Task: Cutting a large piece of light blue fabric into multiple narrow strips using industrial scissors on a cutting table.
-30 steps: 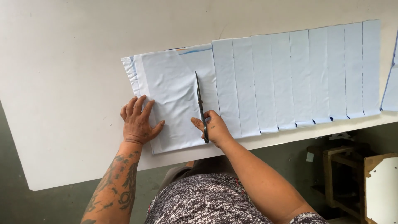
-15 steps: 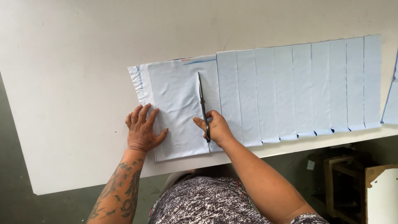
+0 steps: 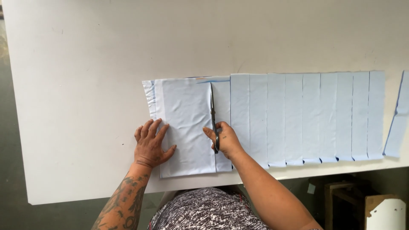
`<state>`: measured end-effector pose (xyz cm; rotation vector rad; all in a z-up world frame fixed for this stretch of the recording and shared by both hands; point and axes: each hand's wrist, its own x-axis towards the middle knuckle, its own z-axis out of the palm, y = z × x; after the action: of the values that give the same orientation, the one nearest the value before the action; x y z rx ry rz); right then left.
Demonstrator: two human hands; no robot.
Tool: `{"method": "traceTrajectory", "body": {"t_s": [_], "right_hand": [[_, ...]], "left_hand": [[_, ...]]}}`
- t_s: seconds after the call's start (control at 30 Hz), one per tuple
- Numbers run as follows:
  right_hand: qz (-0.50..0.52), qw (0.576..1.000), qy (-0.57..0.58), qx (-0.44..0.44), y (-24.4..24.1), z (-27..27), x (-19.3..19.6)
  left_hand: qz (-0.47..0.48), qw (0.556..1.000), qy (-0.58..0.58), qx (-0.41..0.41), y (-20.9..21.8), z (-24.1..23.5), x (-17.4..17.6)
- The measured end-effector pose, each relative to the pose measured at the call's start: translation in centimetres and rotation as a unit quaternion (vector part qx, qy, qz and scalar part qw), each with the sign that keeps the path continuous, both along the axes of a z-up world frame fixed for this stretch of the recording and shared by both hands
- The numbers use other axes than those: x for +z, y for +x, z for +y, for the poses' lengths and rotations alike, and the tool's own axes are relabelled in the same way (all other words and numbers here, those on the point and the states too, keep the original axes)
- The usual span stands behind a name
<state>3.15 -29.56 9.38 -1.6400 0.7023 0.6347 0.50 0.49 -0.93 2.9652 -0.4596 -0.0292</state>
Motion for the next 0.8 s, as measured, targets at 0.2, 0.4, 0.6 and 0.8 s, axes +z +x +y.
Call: {"method": "traceTrajectory", "body": {"t_s": [0.2, 0.4, 0.6, 0.8], "right_hand": [[0.026, 1.000, -0.005, -0.011, 1.7, 0.4, 0.5], [0.014, 1.000, -0.015, -0.009, 3.0, 0.3, 0.2], [-0.036, 0.998, 0.014, -0.051, 2.4, 0.7, 1.5], [-0.087, 0.994, 0.014, -0.064, -5.1, 0.1, 4.3]], "left_hand": [[0.009, 1.000, -0.001, 0.011, -0.1, -0.1, -0.1], [0.018, 1.000, -0.004, 0.019, 0.1, -0.2, -0.2], [-0.004, 1.000, -0.023, 0.015, 0.0, -0.2, -0.2], [-0.045, 0.998, -0.044, -0.015, 0.3, 0.3, 0.0]]}}
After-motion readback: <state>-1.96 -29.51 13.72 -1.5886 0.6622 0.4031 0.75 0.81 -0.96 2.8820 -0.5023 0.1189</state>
